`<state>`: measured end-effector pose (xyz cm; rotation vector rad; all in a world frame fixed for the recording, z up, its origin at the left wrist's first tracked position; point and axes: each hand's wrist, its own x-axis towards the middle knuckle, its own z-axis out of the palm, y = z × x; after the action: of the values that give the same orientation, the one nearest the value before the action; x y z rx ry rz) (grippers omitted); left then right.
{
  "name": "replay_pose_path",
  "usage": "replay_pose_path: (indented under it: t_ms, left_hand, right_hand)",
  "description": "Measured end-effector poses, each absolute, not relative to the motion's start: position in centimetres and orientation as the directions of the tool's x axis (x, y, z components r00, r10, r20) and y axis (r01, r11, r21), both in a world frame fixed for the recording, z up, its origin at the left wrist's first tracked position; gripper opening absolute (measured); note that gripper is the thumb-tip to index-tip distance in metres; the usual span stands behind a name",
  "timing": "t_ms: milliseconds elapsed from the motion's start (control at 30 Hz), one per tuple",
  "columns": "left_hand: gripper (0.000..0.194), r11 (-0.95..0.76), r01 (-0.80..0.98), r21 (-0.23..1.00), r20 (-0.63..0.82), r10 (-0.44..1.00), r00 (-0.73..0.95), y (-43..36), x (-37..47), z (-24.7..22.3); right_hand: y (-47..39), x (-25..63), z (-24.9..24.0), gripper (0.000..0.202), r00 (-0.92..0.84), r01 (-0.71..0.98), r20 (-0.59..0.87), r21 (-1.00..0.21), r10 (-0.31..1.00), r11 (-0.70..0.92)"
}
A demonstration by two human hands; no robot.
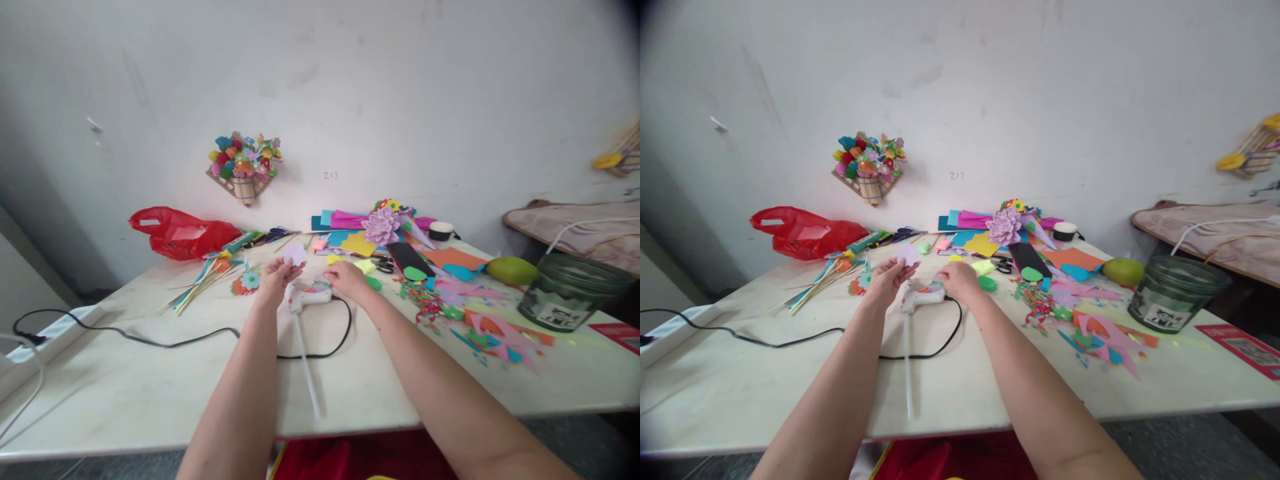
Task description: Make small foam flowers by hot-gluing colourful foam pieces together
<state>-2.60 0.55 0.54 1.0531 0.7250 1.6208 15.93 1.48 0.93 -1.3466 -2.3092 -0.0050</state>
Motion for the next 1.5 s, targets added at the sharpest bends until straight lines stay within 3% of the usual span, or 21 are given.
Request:
replay_pose_path:
  t_ms: [133, 400, 800, 900, 967, 1133, 1300, 1500]
  left_hand:
    - [0.024, -0.264, -0.403, 0.876, 0.263, 0.963, -0.058, 0.7, -2.4, 0.3]
    - [0.02, -0.259, -0.373, 0.891, 0.277, 0.961, -0.005, 0.7, -2.0, 0.1]
    - [0.018, -0.234, -0.372, 0.898, 0.256, 0.967, 0.01, 0.6, -1.9, 0.0]
    - [0.019, -0.226, -0.366, 0.903, 0.248, 0.969, 0.012, 0.6, -1.8, 0.1]
    - [0.022, -0.219, -0.346, 0.912, 0.242, 0.97, 0.024, 0.6, -1.7, 0.1]
    - [0.027, -0.205, -0.304, 0.93, 0.234, 0.97, 0.062, 0.5, -1.4, 0.1]
    - [0.026, -0.197, -0.263, 0.944, 0.237, 0.963, 0.13, 0.6, -1.0, -0.1]
    - [0.026, -0.188, -0.257, 0.948, 0.234, 0.958, 0.165, 0.6, -0.7, -0.2]
  right_hand:
    - [2.6, 18.2, 1.0, 0.022, -0.327, 0.893, 0.384, -0.174, 0.864, 0.415]
    - [3.3, 18.8, -0.4, 0.021, -0.404, 0.889, 0.331, -0.076, 0.853, 0.451]
    - [4.2, 18.9, -2.0, 0.013, -0.364, 0.868, 0.414, -0.174, 0.834, 0.465]
    - [4.5, 18.9, -1.8, 0.014, -0.31, 0.833, 0.5, -0.267, 0.809, 0.484]
    - [4.7, 18.8, -1.5, 0.015, -0.218, 0.771, 0.557, -0.405, 0.802, 0.491]
    - [5.2, 17.9, -1.0, 0.015, -0.053, 0.375, 0.586, -0.738, 0.808, 0.56]
    - [4.4, 16.7, 0.1, 0.017, -0.027, 0.039, 0.587, -0.808, 0.809, 0.588]
    - [3.2, 15.7, 0.8, 0.013, -0.067, 0.092, 0.629, -0.769, 0.774, 0.633]
